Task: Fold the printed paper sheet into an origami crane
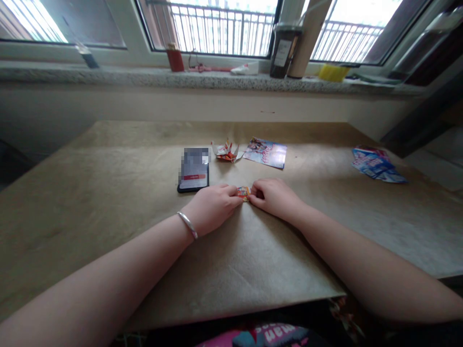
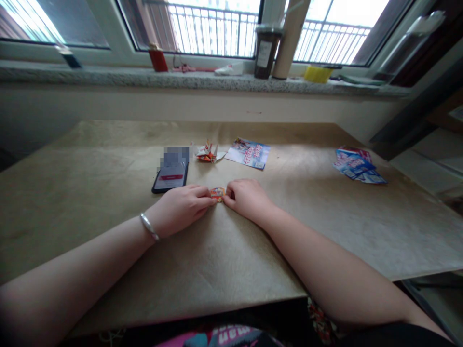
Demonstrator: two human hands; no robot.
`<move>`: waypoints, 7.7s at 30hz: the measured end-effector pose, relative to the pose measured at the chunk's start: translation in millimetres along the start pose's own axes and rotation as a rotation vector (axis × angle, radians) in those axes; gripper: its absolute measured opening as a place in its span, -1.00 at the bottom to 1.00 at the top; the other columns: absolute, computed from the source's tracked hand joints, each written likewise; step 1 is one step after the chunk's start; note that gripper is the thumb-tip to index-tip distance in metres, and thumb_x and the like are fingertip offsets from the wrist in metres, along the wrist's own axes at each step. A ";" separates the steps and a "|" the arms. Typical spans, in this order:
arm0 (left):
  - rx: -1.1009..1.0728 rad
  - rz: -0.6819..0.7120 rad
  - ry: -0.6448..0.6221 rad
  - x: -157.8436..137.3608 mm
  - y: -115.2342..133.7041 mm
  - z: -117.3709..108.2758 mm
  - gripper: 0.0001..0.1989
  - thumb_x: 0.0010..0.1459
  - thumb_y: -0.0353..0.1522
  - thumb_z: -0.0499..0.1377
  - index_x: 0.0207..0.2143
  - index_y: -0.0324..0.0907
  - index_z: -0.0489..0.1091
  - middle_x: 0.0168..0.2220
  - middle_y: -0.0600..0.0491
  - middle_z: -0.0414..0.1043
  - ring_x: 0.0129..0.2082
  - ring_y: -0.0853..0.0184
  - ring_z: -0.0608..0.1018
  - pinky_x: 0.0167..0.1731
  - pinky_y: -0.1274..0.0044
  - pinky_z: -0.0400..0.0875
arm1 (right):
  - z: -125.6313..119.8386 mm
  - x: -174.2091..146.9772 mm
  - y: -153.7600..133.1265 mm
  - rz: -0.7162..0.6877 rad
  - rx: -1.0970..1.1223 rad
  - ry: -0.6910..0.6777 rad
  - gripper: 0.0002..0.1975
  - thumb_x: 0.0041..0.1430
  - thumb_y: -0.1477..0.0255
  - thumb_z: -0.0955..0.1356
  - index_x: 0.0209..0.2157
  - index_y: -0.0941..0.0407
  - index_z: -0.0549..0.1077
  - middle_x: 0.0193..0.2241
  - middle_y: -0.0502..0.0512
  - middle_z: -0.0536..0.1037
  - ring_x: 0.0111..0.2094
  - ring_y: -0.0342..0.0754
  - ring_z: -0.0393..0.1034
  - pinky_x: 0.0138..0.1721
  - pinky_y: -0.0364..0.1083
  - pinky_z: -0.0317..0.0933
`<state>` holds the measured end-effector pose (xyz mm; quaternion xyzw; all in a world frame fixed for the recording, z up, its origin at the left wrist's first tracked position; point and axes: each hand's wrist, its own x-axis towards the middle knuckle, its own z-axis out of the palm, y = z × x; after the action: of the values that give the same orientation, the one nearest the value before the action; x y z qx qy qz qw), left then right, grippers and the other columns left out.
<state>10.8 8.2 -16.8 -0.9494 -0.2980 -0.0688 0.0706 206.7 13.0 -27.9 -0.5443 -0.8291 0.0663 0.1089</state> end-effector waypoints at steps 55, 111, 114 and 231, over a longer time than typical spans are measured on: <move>0.040 -0.018 -0.142 -3.2 5.0 -14.7 -0.82 0.16 -0.45 0.04 -0.28 -0.25 0.45 -0.20 -0.04 0.43 -0.27 0.25 0.46 -0.24 0.42 0.41 | -24.8 -18.3 7.7 -0.204 -0.119 -0.069 -0.80 0.10 0.42 0.29 -0.33 -0.02 0.57 -0.30 -0.01 0.55 -0.32 -0.09 0.40 -0.40 -0.15 0.11; 0.031 -0.035 -0.025 -3.6 0.8 -1.6 -0.71 0.12 -0.44 0.05 -0.08 -0.17 0.35 -0.12 -0.04 0.41 -0.16 0.23 0.44 -0.20 0.40 0.38 | -4.2 -6.0 18.4 -0.310 0.221 0.057 -0.69 0.02 0.67 0.25 -0.30 0.09 0.54 -0.20 0.11 0.52 -0.16 -0.07 0.37 -0.08 -0.06 0.23; 0.037 -0.064 -0.025 -3.5 1.1 -2.0 -0.75 0.12 -0.43 0.05 -0.13 -0.17 0.37 -0.15 -0.03 0.42 -0.19 0.23 0.45 -0.23 0.42 0.37 | -2.7 -5.2 20.3 -0.378 0.235 0.042 -0.57 -0.05 0.76 0.21 -0.25 0.08 0.51 -0.14 0.07 0.52 -0.09 -0.07 0.34 0.01 -0.03 0.19; 0.175 0.041 -0.110 -3.2 2.0 -7.2 -0.72 0.22 -0.47 0.02 -0.03 -0.21 0.36 -0.24 -0.04 0.41 -0.29 0.30 0.47 -0.34 0.51 0.38 | 3.9 2.4 -3.2 0.008 0.097 0.010 -0.85 0.14 0.36 0.28 -0.44 0.13 0.40 -0.44 0.07 0.49 -0.41 -0.11 0.31 -0.40 -0.15 0.08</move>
<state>8.7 3.6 -10.4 -0.9480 -0.2867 0.0113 0.1380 202.0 13.9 -30.6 -0.5419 -0.8223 0.1040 0.1390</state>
